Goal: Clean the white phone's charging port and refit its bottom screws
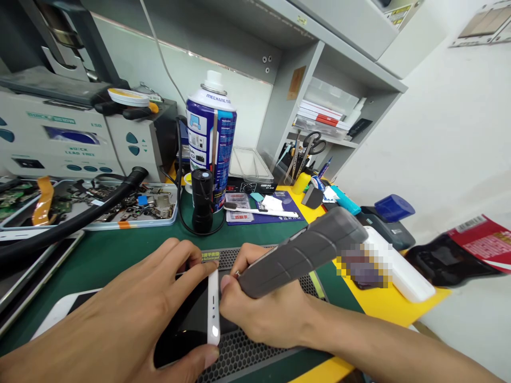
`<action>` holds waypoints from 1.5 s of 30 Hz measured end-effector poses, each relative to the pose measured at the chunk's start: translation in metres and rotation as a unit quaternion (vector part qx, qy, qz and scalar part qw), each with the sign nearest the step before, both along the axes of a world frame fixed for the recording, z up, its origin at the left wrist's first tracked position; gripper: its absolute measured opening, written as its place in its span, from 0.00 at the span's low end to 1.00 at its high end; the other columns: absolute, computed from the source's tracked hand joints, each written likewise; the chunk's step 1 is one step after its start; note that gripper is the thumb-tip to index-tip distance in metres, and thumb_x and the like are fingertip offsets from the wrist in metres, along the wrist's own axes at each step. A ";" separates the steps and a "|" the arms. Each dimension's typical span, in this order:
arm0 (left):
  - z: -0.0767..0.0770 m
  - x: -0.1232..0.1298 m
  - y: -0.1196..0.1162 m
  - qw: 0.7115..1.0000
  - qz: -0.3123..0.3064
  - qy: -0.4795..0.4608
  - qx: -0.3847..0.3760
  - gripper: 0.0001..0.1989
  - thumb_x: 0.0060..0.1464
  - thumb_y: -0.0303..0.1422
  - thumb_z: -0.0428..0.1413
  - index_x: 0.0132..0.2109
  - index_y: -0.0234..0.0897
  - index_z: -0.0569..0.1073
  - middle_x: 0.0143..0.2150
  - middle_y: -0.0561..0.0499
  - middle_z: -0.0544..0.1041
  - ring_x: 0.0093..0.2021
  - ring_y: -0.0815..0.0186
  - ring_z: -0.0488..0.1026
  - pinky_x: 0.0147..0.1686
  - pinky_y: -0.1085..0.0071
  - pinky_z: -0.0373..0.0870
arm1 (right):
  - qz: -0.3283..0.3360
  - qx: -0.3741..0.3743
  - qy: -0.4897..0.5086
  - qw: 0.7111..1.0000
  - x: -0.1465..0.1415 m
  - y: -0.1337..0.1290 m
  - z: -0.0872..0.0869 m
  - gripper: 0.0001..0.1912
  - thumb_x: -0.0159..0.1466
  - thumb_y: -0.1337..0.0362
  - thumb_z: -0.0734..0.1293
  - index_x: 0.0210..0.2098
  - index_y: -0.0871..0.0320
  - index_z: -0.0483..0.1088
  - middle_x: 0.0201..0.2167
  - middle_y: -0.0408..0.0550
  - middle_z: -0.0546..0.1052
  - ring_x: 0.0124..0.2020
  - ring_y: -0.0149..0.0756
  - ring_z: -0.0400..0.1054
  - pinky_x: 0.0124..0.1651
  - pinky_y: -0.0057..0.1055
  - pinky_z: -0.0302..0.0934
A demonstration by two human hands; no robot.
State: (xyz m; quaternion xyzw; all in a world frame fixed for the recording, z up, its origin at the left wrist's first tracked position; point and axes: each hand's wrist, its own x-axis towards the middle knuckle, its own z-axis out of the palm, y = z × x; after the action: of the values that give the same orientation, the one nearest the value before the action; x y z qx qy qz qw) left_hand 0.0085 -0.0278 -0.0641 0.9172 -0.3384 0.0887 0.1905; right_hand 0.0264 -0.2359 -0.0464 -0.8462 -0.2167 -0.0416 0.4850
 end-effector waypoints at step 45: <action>-0.008 0.001 -0.004 0.998 0.031 -0.048 0.034 0.33 0.50 0.47 0.58 0.62 0.40 0.71 0.57 0.38 0.75 0.54 0.40 0.74 0.45 0.46 0.80 | -0.002 0.011 -0.005 1.000 0.001 0.003 0.004 0.11 0.58 0.66 0.65 0.21 0.55 0.60 0.16 0.39 0.64 0.17 0.27 0.56 0.19 0.25 0.52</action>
State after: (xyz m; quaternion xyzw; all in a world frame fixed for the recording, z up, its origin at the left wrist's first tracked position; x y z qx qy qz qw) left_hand 0.0097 -0.0318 -0.0718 0.9279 -0.3215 0.1265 0.1403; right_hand 0.0271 -0.2326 -0.0423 -0.8410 -0.2172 -0.0489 0.4930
